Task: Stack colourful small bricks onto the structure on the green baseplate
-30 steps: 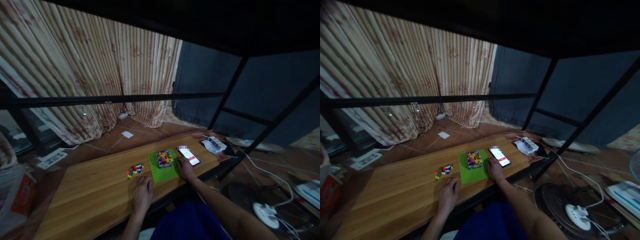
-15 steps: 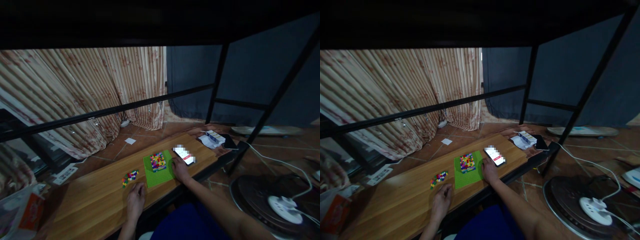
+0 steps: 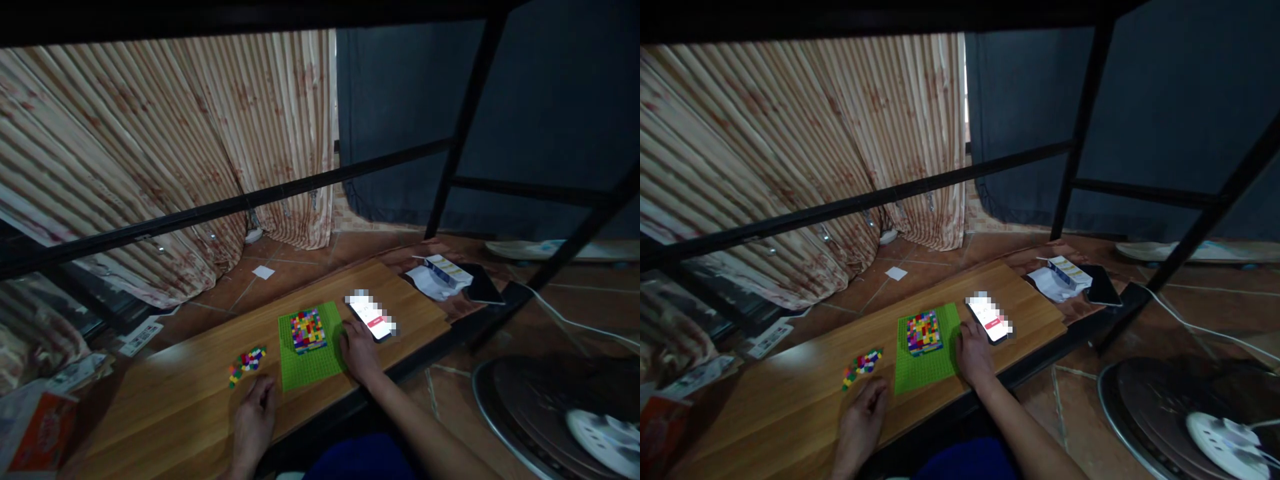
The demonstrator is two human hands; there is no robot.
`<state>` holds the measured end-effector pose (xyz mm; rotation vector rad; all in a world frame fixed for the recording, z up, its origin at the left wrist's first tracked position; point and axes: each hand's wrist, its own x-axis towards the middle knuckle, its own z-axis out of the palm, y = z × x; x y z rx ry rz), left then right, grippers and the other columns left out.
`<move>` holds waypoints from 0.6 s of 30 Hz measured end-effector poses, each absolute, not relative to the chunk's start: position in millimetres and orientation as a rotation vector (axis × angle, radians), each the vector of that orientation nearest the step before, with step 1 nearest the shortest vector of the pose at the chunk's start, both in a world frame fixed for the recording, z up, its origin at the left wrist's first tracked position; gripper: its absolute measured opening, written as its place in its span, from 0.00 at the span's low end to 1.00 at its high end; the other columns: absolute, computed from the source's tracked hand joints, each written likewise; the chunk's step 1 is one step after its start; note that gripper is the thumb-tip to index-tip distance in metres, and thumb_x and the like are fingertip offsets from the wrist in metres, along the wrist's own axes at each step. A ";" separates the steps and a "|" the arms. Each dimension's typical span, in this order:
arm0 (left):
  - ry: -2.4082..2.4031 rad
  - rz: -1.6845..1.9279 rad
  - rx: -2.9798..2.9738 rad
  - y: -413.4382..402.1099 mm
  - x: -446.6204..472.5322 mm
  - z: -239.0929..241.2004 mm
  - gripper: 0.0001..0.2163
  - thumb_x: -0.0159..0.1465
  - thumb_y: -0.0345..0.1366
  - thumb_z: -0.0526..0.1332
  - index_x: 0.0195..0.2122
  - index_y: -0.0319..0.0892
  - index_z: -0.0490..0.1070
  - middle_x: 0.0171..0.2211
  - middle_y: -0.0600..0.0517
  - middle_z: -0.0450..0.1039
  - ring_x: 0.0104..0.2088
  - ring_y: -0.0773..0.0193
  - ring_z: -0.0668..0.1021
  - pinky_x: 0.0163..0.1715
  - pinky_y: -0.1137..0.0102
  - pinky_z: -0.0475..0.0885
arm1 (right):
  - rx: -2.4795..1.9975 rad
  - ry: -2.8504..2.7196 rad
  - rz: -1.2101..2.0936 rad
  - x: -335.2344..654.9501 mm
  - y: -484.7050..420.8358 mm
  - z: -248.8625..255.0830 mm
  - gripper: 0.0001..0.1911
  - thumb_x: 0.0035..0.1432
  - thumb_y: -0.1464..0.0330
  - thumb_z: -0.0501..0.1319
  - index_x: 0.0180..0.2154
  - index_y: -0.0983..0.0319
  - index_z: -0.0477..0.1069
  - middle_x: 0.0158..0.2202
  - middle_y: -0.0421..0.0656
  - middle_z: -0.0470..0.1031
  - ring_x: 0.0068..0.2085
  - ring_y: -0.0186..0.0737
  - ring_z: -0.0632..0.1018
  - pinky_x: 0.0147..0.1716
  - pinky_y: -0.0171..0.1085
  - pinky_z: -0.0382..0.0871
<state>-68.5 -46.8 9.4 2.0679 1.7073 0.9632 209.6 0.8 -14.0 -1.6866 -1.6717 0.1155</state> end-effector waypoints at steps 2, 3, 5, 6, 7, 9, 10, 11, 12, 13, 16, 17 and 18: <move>1.704 0.964 2.084 -47.8 -67.1 10.8 0.10 0.64 0.39 0.55 0.37 0.46 0.75 0.36 0.50 0.80 0.34 0.62 0.81 0.32 0.71 0.76 | -1.680 -1.673 0.107 210.4 -0.4 -14.9 0.14 0.62 0.73 0.53 0.46 0.63 0.73 0.49 0.50 0.74 0.52 0.48 0.71 0.54 0.45 0.66; 1.704 0.961 2.092 -47.8 -66.3 11.3 0.09 0.65 0.39 0.55 0.37 0.46 0.75 0.35 0.51 0.80 0.34 0.62 0.81 0.33 0.71 0.76 | -1.680 -1.673 0.104 210.8 -0.9 -15.2 0.14 0.63 0.72 0.53 0.47 0.64 0.72 0.50 0.50 0.73 0.52 0.48 0.71 0.54 0.45 0.66; 1.706 0.954 2.108 -47.2 -65.1 11.9 0.09 0.65 0.39 0.55 0.36 0.46 0.75 0.35 0.51 0.79 0.34 0.63 0.81 0.34 0.71 0.76 | -1.675 -1.674 0.098 211.6 -1.9 -15.6 0.14 0.63 0.72 0.53 0.48 0.64 0.72 0.50 0.51 0.73 0.53 0.49 0.71 0.54 0.47 0.66; 1.703 0.944 2.120 -46.7 -64.9 11.9 0.09 0.65 0.39 0.55 0.36 0.46 0.74 0.34 0.52 0.79 0.34 0.63 0.81 0.35 0.71 0.76 | -1.670 -1.674 0.095 212.0 -2.3 -15.8 0.14 0.63 0.71 0.53 0.48 0.64 0.72 0.50 0.52 0.73 0.53 0.49 0.71 0.54 0.48 0.67; 1.699 0.930 2.134 -46.1 -64.9 11.6 0.09 0.66 0.39 0.54 0.36 0.46 0.74 0.34 0.52 0.79 0.35 0.63 0.81 0.35 0.71 0.76 | -1.665 -1.675 0.092 212.4 -2.6 -16.1 0.15 0.63 0.71 0.53 0.49 0.64 0.71 0.50 0.52 0.74 0.53 0.50 0.71 0.54 0.48 0.67; 1.688 0.904 2.170 -45.1 -65.7 10.6 0.09 0.66 0.38 0.54 0.36 0.46 0.74 0.35 0.52 0.78 0.35 0.63 0.81 0.35 0.71 0.75 | -1.654 -1.679 0.090 213.3 -3.4 -16.8 0.15 0.63 0.70 0.53 0.49 0.64 0.71 0.49 0.52 0.74 0.52 0.50 0.71 0.53 0.49 0.68; 1.683 0.900 2.187 -44.8 -66.2 9.8 0.09 0.66 0.37 0.54 0.36 0.46 0.74 0.35 0.51 0.78 0.36 0.63 0.80 0.35 0.72 0.75 | -1.650 -1.679 0.087 213.8 -3.8 -17.2 0.15 0.63 0.70 0.53 0.49 0.64 0.71 0.49 0.52 0.74 0.52 0.50 0.71 0.53 0.50 0.68; 1.676 0.901 2.203 -44.6 -66.8 8.9 0.09 0.66 0.37 0.55 0.36 0.46 0.74 0.35 0.51 0.78 0.36 0.63 0.80 0.35 0.72 0.75 | -1.645 -1.681 0.084 214.4 -4.1 -17.5 0.15 0.63 0.70 0.53 0.49 0.64 0.71 0.50 0.52 0.74 0.52 0.50 0.71 0.53 0.50 0.68; 1.671 0.911 2.216 -44.5 -67.2 7.8 0.08 0.66 0.36 0.55 0.36 0.45 0.74 0.35 0.51 0.78 0.36 0.63 0.80 0.35 0.72 0.75 | -1.640 -1.684 0.079 215.0 -4.4 -17.7 0.15 0.63 0.70 0.53 0.49 0.63 0.71 0.50 0.52 0.74 0.52 0.50 0.72 0.53 0.51 0.68; 1.666 0.925 2.227 -44.5 -67.3 6.7 0.08 0.66 0.36 0.55 0.36 0.45 0.74 0.35 0.51 0.78 0.36 0.64 0.80 0.36 0.72 0.75 | -1.635 -1.690 0.074 215.7 -4.6 -17.9 0.15 0.64 0.69 0.53 0.49 0.63 0.71 0.50 0.52 0.74 0.52 0.50 0.72 0.53 0.51 0.68; 1.658 0.960 2.243 -44.9 -65.9 3.8 0.07 0.66 0.35 0.56 0.36 0.45 0.74 0.34 0.51 0.77 0.35 0.63 0.80 0.36 0.71 0.75 | -1.631 -1.707 0.045 217.8 -5.2 -17.9 0.15 0.64 0.69 0.53 0.49 0.63 0.71 0.50 0.52 0.74 0.51 0.50 0.72 0.53 0.52 0.69; 1.662 0.972 2.243 -45.2 -65.0 3.3 0.07 0.66 0.34 0.56 0.36 0.45 0.74 0.34 0.51 0.77 0.36 0.63 0.80 0.37 0.71 0.75 | -1.630 -1.714 0.036 218.5 -5.6 -17.8 0.15 0.64 0.68 0.53 0.49 0.64 0.71 0.51 0.53 0.74 0.51 0.50 0.72 0.53 0.52 0.69; 1.670 0.980 2.238 -45.5 -64.0 3.2 0.07 0.66 0.34 0.56 0.36 0.45 0.73 0.34 0.51 0.77 0.36 0.63 0.80 0.37 0.70 0.75 | -1.629 -1.720 0.029 219.2 -6.0 -17.5 0.15 0.64 0.68 0.53 0.49 0.64 0.71 0.50 0.53 0.74 0.52 0.50 0.72 0.53 0.52 0.69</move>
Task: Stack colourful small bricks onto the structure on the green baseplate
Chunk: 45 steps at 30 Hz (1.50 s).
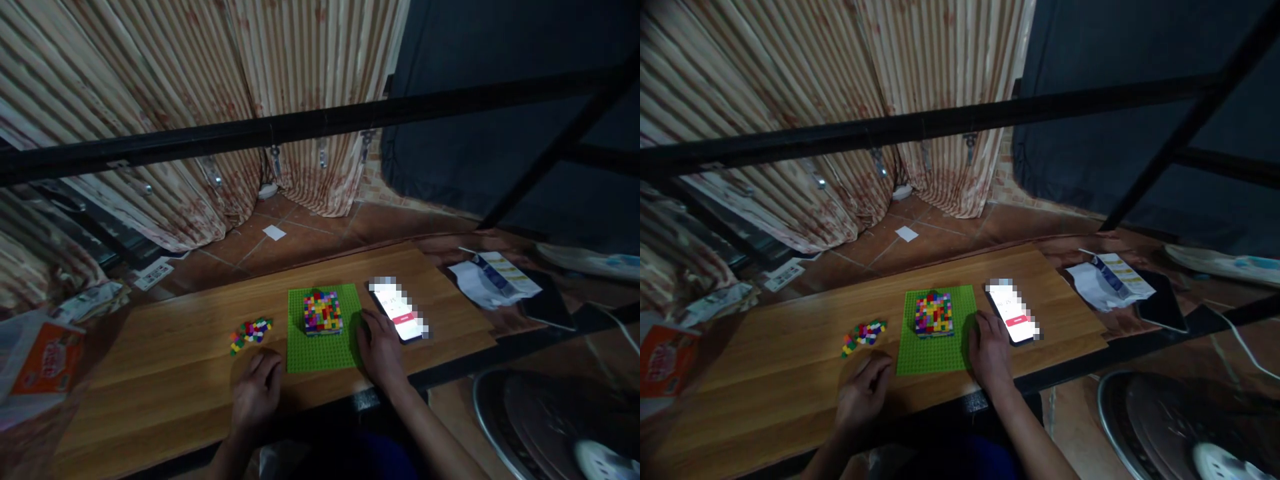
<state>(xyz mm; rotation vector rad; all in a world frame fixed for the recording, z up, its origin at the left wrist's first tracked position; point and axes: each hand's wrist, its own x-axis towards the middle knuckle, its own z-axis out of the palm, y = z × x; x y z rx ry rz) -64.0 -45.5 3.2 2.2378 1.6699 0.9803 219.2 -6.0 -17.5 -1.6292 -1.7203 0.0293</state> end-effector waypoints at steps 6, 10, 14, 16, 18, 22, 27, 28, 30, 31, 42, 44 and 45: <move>1.668 0.955 2.173 -48.7 -60.1 6.9 0.07 0.67 0.33 0.55 0.37 0.44 0.73 0.35 0.50 0.77 0.38 0.63 0.79 0.39 0.70 0.74 | -1.646 -1.772 0.013 224.7 -9.4 -16.6 0.16 0.64 0.66 0.53 0.50 0.65 0.71 0.50 0.54 0.74 0.52 0.51 0.73 0.53 0.52 0.68; 1.677 0.976 2.126 -53.4 -58.7 7.6 0.07 0.66 0.31 0.55 0.36 0.44 0.73 0.33 0.50 0.76 0.36 0.63 0.78 0.37 0.70 0.74 | -1.652 -1.812 0.008 230.0 -9.1 -19.8 0.18 0.64 0.63 0.53 0.49 0.65 0.71 0.50 0.54 0.75 0.52 0.53 0.73 0.53 0.52 0.68; 1.697 1.045 2.061 -59.6 -59.1 9.3 0.08 0.67 0.30 0.55 0.36 0.44 0.74 0.32 0.50 0.76 0.36 0.64 0.79 0.37 0.71 0.75 | -1.682 -1.831 0.000 233.8 -9.5 -21.9 0.20 0.64 0.60 0.53 0.50 0.65 0.72 0.50 0.54 0.75 0.52 0.54 0.74 0.52 0.53 0.68; 1.741 1.116 2.026 -61.0 -65.0 12.3 0.08 0.67 0.29 0.55 0.37 0.44 0.74 0.33 0.50 0.77 0.36 0.64 0.79 0.37 0.71 0.75 | -1.691 -1.840 0.002 235.2 -10.0 -22.3 0.21 0.64 0.60 0.52 0.50 0.65 0.72 0.50 0.54 0.75 0.52 0.54 0.74 0.52 0.53 0.68; 1.841 1.176 1.983 -60.2 -77.2 16.7 0.07 0.66 0.29 0.56 0.38 0.44 0.74 0.34 0.50 0.77 0.36 0.64 0.80 0.39 0.71 0.76 | -1.697 -1.846 0.005 236.4 -10.5 -22.6 0.21 0.63 0.59 0.52 0.49 0.65 0.72 0.50 0.54 0.75 0.51 0.55 0.75 0.52 0.54 0.68; 2.099 1.183 1.832 -54.3 -112.7 24.0 0.07 0.66 0.31 0.57 0.41 0.43 0.74 0.37 0.49 0.77 0.39 0.62 0.80 0.41 0.69 0.76 | -1.685 -1.861 0.017 238.8 -10.9 -23.6 0.21 0.63 0.59 0.53 0.50 0.64 0.72 0.51 0.55 0.75 0.53 0.57 0.74 0.53 0.56 0.67; 2.229 1.099 1.705 -52.0 -133.6 19.3 0.06 0.66 0.33 0.57 0.39 0.42 0.73 0.36 0.49 0.77 0.38 0.61 0.79 0.39 0.68 0.75 | -1.676 -1.866 0.018 240.9 -10.8 -24.0 0.21 0.62 0.59 0.54 0.51 0.63 0.72 0.51 0.54 0.75 0.52 0.58 0.75 0.53 0.57 0.67; 2.232 1.069 1.723 -52.8 -132.3 17.5 0.06 0.66 0.33 0.57 0.39 0.43 0.74 0.37 0.49 0.77 0.38 0.61 0.79 0.39 0.67 0.75 | -1.674 -1.868 0.014 241.0 -10.9 -24.0 0.21 0.62 0.59 0.54 0.51 0.63 0.72 0.51 0.54 0.75 0.52 0.58 0.75 0.52 0.57 0.67; 2.242 1.011 1.782 -54.3 -126.9 14.6 0.05 0.65 0.32 0.58 0.39 0.43 0.74 0.38 0.48 0.77 0.41 0.59 0.78 0.43 0.65 0.75 | -1.672 -1.869 0.003 240.8 -11.1 -23.6 0.21 0.62 0.58 0.54 0.50 0.62 0.72 0.51 0.54 0.75 0.52 0.59 0.75 0.52 0.57 0.67; 2.255 0.988 1.810 -54.6 -123.8 13.7 0.05 0.65 0.33 0.59 0.39 0.43 0.74 0.39 0.48 0.77 0.42 0.58 0.78 0.45 0.63 0.74 | -1.672 -1.867 0.000 240.5 -11.3 -23.3 0.21 0.63 0.58 0.54 0.50 0.63 0.72 0.51 0.54 0.75 0.52 0.59 0.75 0.52 0.57 0.67; 2.282 0.911 1.819 -45.5 -113.7 16.9 0.06 0.63 0.30 0.59 0.38 0.44 0.75 0.37 0.48 0.77 0.39 0.58 0.79 0.41 0.65 0.74 | -1.676 -1.831 0.039 235.0 -12.3 -17.9 0.22 0.64 0.58 0.52 0.49 0.64 0.73 0.50 0.56 0.75 0.52 0.58 0.74 0.53 0.58 0.67; 2.265 0.948 1.791 -49.8 -113.3 17.0 0.07 0.63 0.29 0.58 0.38 0.44 0.74 0.36 0.49 0.78 0.38 0.59 0.79 0.40 0.66 0.74 | -1.672 -1.831 0.059 234.6 -12.0 -17.9 0.21 0.64 0.58 0.52 0.49 0.64 0.73 0.51 0.56 0.75 0.52 0.59 0.74 0.53 0.59 0.66; 2.252 0.966 1.775 -52.5 -112.7 16.8 0.07 0.63 0.29 0.57 0.38 0.44 0.74 0.36 0.49 0.78 0.37 0.60 0.80 0.40 0.66 0.75 | -1.669 -1.831 0.065 234.3 -11.8 -18.0 0.21 0.64 0.58 0.52 0.49 0.64 0.73 0.51 0.56 0.75 0.53 0.59 0.74 0.52 0.59 0.66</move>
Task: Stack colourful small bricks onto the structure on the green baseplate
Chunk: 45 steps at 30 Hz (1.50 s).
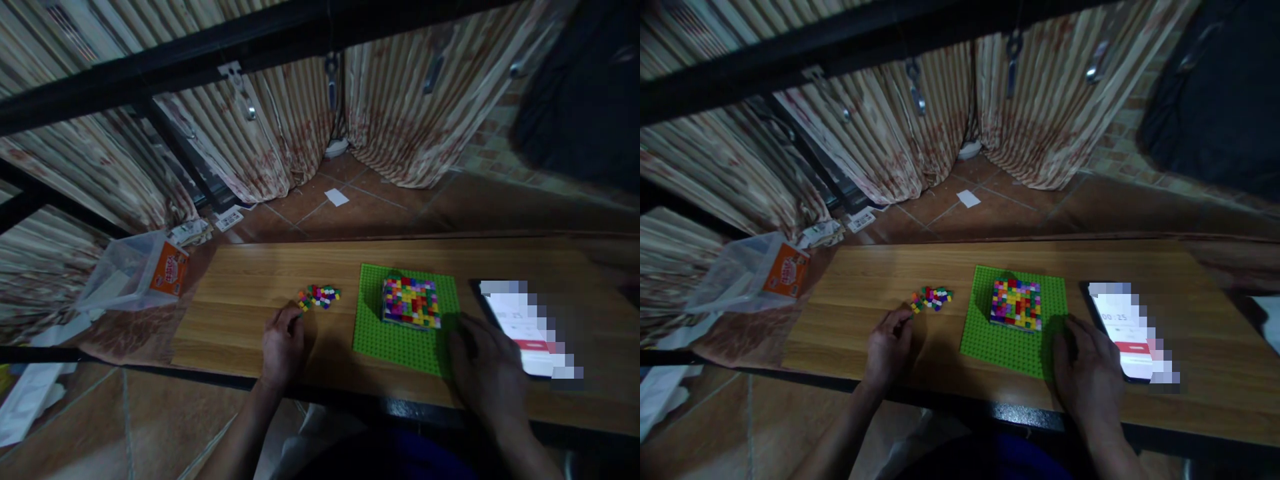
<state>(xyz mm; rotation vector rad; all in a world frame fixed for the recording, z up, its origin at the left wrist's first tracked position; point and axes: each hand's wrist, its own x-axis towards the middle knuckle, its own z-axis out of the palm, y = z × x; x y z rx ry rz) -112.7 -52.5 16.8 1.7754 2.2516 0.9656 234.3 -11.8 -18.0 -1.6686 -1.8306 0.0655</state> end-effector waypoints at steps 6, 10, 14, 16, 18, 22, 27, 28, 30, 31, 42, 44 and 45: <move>2.028 1.023 1.831 -61.1 -87.1 14.8 0.06 0.64 0.32 0.57 0.39 0.43 0.73 0.36 0.50 0.79 0.36 0.61 0.80 0.39 0.67 0.76 | -1.646 -1.804 0.034 232.1 -10.3 -19.8 0.19 0.64 0.61 0.54 0.50 0.64 0.72 0.50 0.54 0.75 0.51 0.56 0.74 0.52 0.56 0.68; 1.870 0.975 1.933 -50.2 -55.6 18.9 0.06 0.66 0.33 0.55 0.39 0.43 0.72 0.35 0.49 0.77 0.37 0.61 0.79 0.38 0.67 0.75 | -1.658 -1.791 0.005 229.4 -10.1 -19.1 0.18 0.63 0.63 0.54 0.50 0.64 0.72 0.49 0.53 0.75 0.51 0.54 0.74 0.52 0.55 0.69; 1.859 0.755 2.080 -35.2 -40.2 23.3 0.07 0.67 0.31 0.54 0.38 0.43 0.72 0.35 0.49 0.76 0.38 0.59 0.78 0.40 0.65 0.73 | -1.676 -1.784 0.012 226.8 -10.4 -15.9 0.17 0.63 0.64 0.54 0.49 0.65 0.72 0.50 0.53 0.75 0.52 0.52 0.73 0.52 0.53 0.69; 1.875 0.672 2.134 -30.0 -40.5 23.7 0.07 0.67 0.30 0.54 0.36 0.43 0.71 0.35 0.49 0.75 0.38 0.59 0.77 0.39 0.65 0.72 | -1.669 -1.781 0.008 226.1 -10.4 -15.2 0.17 0.63 0.64 0.54 0.49 0.65 0.72 0.50 0.53 0.75 0.52 0.52 0.73 0.53 0.53 0.68; 1.887 0.644 2.167 -27.4 -43.2 23.8 0.08 0.66 0.29 0.54 0.36 0.43 0.71 0.34 0.49 0.75 0.37 0.59 0.77 0.39 0.65 0.71 | -1.659 -1.781 0.000 226.0 -10.4 -15.3 0.17 0.63 0.64 0.54 0.49 0.64 0.72 0.50 0.53 0.75 0.52 0.52 0.73 0.52 0.53 0.68; 1.891 0.626 2.184 -27.3 -47.1 25.9 0.07 0.65 0.29 0.54 0.37 0.44 0.72 0.35 0.49 0.75 0.38 0.59 0.76 0.39 0.65 0.71 | -1.656 -1.777 -0.001 226.4 -10.5 -16.3 0.17 0.63 0.64 0.54 0.50 0.64 0.72 0.50 0.53 0.75 0.52 0.52 0.73 0.52 0.53 0.68; 1.874 0.590 2.187 -24.5 -47.2 31.0 0.08 0.64 0.29 0.56 0.41 0.45 0.73 0.38 0.50 0.76 0.40 0.59 0.77 0.42 0.65 0.72 | -1.674 -1.774 0.031 226.2 -10.9 -15.6 0.18 0.63 0.64 0.54 0.50 0.64 0.72 0.50 0.54 0.75 0.52 0.52 0.72 0.52 0.53 0.68; 1.861 0.574 2.194 -23.0 -47.3 32.0 0.08 0.64 0.29 0.56 0.41 0.46 0.73 0.39 0.49 0.76 0.40 0.59 0.77 0.42 0.65 0.72 | -1.675 -1.773 0.032 226.0 -10.9 -15.4 0.18 0.63 0.64 0.54 0.50 0.64 0.72 0.50 0.54 0.75 0.52 0.52 0.72 0.52 0.53 0.68; 1.833 0.532 2.213 -20.3 -47.8 33.8 0.08 0.64 0.29 0.57 0.39 0.46 0.74 0.39 0.49 0.76 0.40 0.58 0.77 0.42 0.65 0.72 | -1.674 -1.768 0.034 225.7 -11.0 -15.1 0.18 0.64 0.64 0.54 0.50 0.65 0.72 0.49 0.54 0.75 0.52 0.52 0.72 0.52 0.52 0.68; 1.824 0.512 2.221 -19.3 -48.2 34.6 0.08 0.65 0.29 0.56 0.38 0.45 0.74 0.38 0.49 0.76 0.39 0.58 0.77 0.42 0.64 0.72 | -1.675 -1.764 0.035 225.6 -11.0 -15.1 0.18 0.64 0.64 0.54 0.50 0.65 0.72 0.49 0.54 0.75 0.52 0.52 0.72 0.52 0.52 0.68; 1.639 0.830 1.973 -21.9 -31.4 41.9 0.06 0.66 0.32 0.57 0.40 0.44 0.74 0.34 0.52 0.78 0.35 0.64 0.79 0.38 0.69 0.74 | -1.679 -1.745 0.052 222.9 -11.1 -11.9 0.17 0.64 0.65 0.54 0.50 0.64 0.72 0.50 0.54 0.75 0.52 0.51 0.72 0.53 0.52 0.67; 1.618 0.896 1.924 -17.6 -24.2 45.2 0.07 0.66 0.33 0.57 0.41 0.44 0.75 0.34 0.52 0.79 0.35 0.64 0.80 0.38 0.69 0.74 | -1.693 -1.742 0.052 222.6 -11.1 -11.6 0.17 0.64 0.65 0.54 0.50 0.65 0.72 0.50 0.54 0.75 0.53 0.51 0.72 0.54 0.52 0.67; 1.612 0.924 1.910 -14.9 -20.9 47.1 0.07 0.66 0.33 0.58 0.41 0.44 0.75 0.35 0.53 0.79 0.35 0.64 0.80 0.38 0.69 0.74 | -1.695 -1.745 0.052 222.6 -11.1 -11.6 0.17 0.64 0.65 0.54 0.50 0.65 0.72 0.50 0.54 0.75 0.52 0.51 0.72 0.54 0.52 0.67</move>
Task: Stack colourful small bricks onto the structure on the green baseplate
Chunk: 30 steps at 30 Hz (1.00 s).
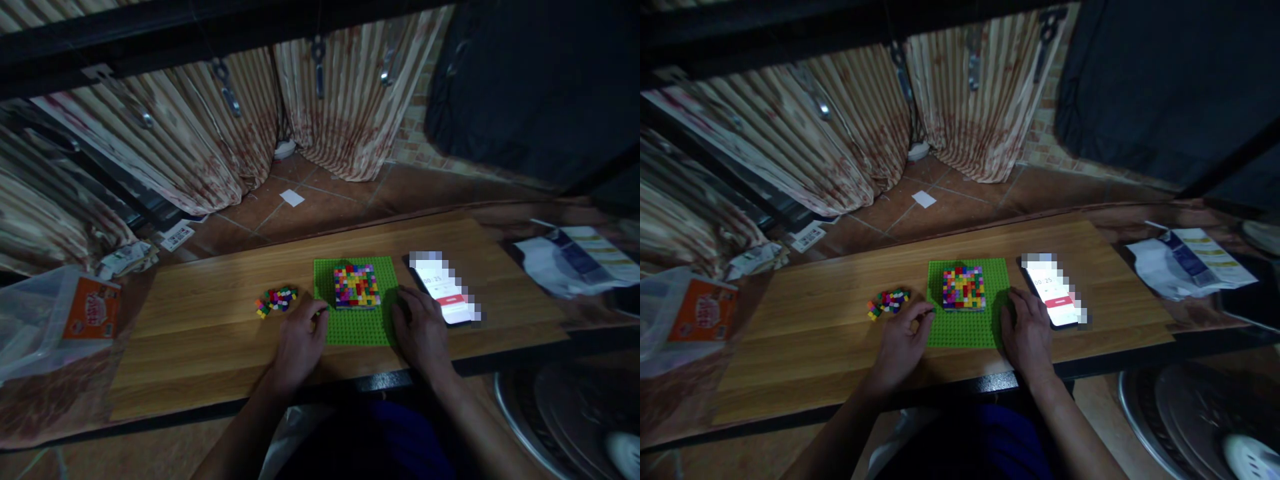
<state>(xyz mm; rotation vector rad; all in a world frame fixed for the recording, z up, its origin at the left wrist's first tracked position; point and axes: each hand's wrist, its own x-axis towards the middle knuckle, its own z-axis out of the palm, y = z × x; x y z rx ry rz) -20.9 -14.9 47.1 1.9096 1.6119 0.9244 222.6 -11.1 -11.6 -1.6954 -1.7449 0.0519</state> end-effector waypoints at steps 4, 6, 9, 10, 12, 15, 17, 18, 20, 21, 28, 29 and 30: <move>1.601 0.986 1.903 -4.6 -11.3 53.3 0.07 0.66 0.32 0.59 0.41 0.46 0.77 0.36 0.53 0.80 0.37 0.64 0.80 0.40 0.69 0.74 | -1.678 -1.763 0.039 223.4 -10.6 -12.7 0.17 0.64 0.65 0.54 0.50 0.65 0.72 0.50 0.54 0.75 0.52 0.51 0.73 0.53 0.52 0.68; 1.589 1.000 1.912 -1.7 -8.6 53.9 0.07 0.65 0.31 0.60 0.40 0.46 0.78 0.36 0.53 0.80 0.38 0.64 0.80 0.41 0.69 0.74 | -1.672 -1.760 0.023 223.7 -10.5 -13.1 0.16 0.64 0.66 0.54 0.50 0.64 0.72 0.50 0.53 0.75 0.52 0.52 0.73 0.53 0.52 0.68; 1.570 1.026 1.900 0.2 -5.8 52.6 0.07 0.64 0.29 0.61 0.38 0.46 0.78 0.35 0.53 0.80 0.36 0.65 0.80 0.39 0.70 0.73 | -1.670 -1.761 0.009 223.7 -10.4 -13.2 0.16 0.64 0.66 0.55 0.50 0.64 0.72 0.51 0.53 0.75 0.52 0.52 0.73 0.53 0.52 0.68; 1.568 1.034 1.885 0.7 -4.9 52.0 0.07 0.63 0.29 0.61 0.38 0.46 0.78 0.34 0.54 0.81 0.36 0.65 0.80 0.38 0.71 0.73 | -1.670 -1.763 0.009 223.7 -10.4 -13.2 0.16 0.63 0.66 0.55 0.50 0.64 0.72 0.51 0.53 0.75 0.52 0.51 0.73 0.53 0.52 0.68; 1.576 1.048 1.846 1.9 -3.2 51.1 0.07 0.63 0.29 0.61 0.38 0.46 0.78 0.34 0.54 0.81 0.35 0.65 0.80 0.38 0.71 0.74 | -1.672 -1.764 0.012 223.6 -10.4 -13.1 0.16 0.63 0.66 0.56 0.50 0.64 0.72 0.51 0.52 0.75 0.52 0.51 0.73 0.53 0.52 0.68; 1.603 1.083 1.781 4.7 -0.9 49.6 0.07 0.61 0.28 0.62 0.36 0.45 0.78 0.33 0.54 0.81 0.33 0.66 0.80 0.37 0.71 0.74 | -1.675 -1.760 0.009 223.5 -10.3 -13.2 0.15 0.63 0.66 0.55 0.49 0.64 0.73 0.51 0.52 0.75 0.52 0.52 0.73 0.53 0.52 0.69; 1.607 1.104 1.740 6.6 0.2 48.1 0.07 0.60 0.27 0.62 0.36 0.45 0.78 0.32 0.54 0.81 0.31 0.66 0.80 0.36 0.71 0.74 | -1.671 -1.762 0.007 223.7 -10.3 -13.4 0.15 0.63 0.66 0.55 0.49 0.64 0.72 0.51 0.52 0.75 0.52 0.52 0.73 0.53 0.52 0.69; 1.602 1.110 1.723 7.2 0.4 47.3 0.07 0.60 0.27 0.62 0.36 0.44 0.78 0.32 0.54 0.81 0.31 0.66 0.80 0.36 0.71 0.74 | -1.669 -1.763 0.007 223.9 -10.3 -13.6 0.16 0.63 0.66 0.55 0.49 0.64 0.72 0.51 0.53 0.75 0.52 0.51 0.73 0.53 0.52 0.69; 1.588 1.114 1.689 7.5 0.4 45.8 0.07 0.59 0.27 0.62 0.36 0.44 0.78 0.32 0.54 0.81 0.31 0.66 0.80 0.37 0.71 0.74 | -1.671 -1.764 0.012 224.1 -10.4 -14.0 0.16 0.63 0.66 0.55 0.50 0.65 0.72 0.51 0.53 0.75 0.52 0.51 0.73 0.53 0.52 0.68; 1.582 1.113 1.669 7.2 0.0 45.2 0.07 0.59 0.28 0.62 0.36 0.44 0.77 0.32 0.54 0.81 0.32 0.66 0.80 0.37 0.71 0.74 | -1.674 -1.763 0.015 224.2 -10.5 -14.2 0.16 0.63 0.66 0.55 0.50 0.65 0.72 0.51 0.53 0.75 0.52 0.51 0.73 0.53 0.52 0.68; 1.540 1.119 1.465 4.3 -4.9 43.8 0.08 0.60 0.33 0.63 0.41 0.43 0.77 0.35 0.52 0.81 0.35 0.64 0.81 0.37 0.71 0.74 | -1.686 -1.747 0.034 223.8 -10.8 -14.1 0.17 0.63 0.66 0.55 0.50 0.65 0.73 0.51 0.54 0.75 0.52 0.52 0.73 0.53 0.53 0.68; 1.538 1.127 1.425 5.5 -4.9 43.5 0.08 0.61 0.34 0.62 0.41 0.43 0.77 0.35 0.52 0.81 0.35 0.64 0.81 0.36 0.71 0.74 | -1.684 -1.748 0.041 223.8 -10.8 -13.9 0.17 0.63 0.65 0.55 0.51 0.65 0.73 0.51 0.54 0.75 0.52 0.52 0.73 0.53 0.53 0.68; 1.534 1.129 1.388 7.0 -4.7 43.1 0.09 0.62 0.35 0.61 0.41 0.43 0.77 0.35 0.52 0.81 0.35 0.64 0.81 0.34 0.71 0.74 | -1.681 -1.748 0.047 223.9 -10.9 -13.7 0.18 0.63 0.65 0.55 0.51 0.65 0.73 0.51 0.54 0.75 0.53 0.52 0.73 0.54 0.53 0.68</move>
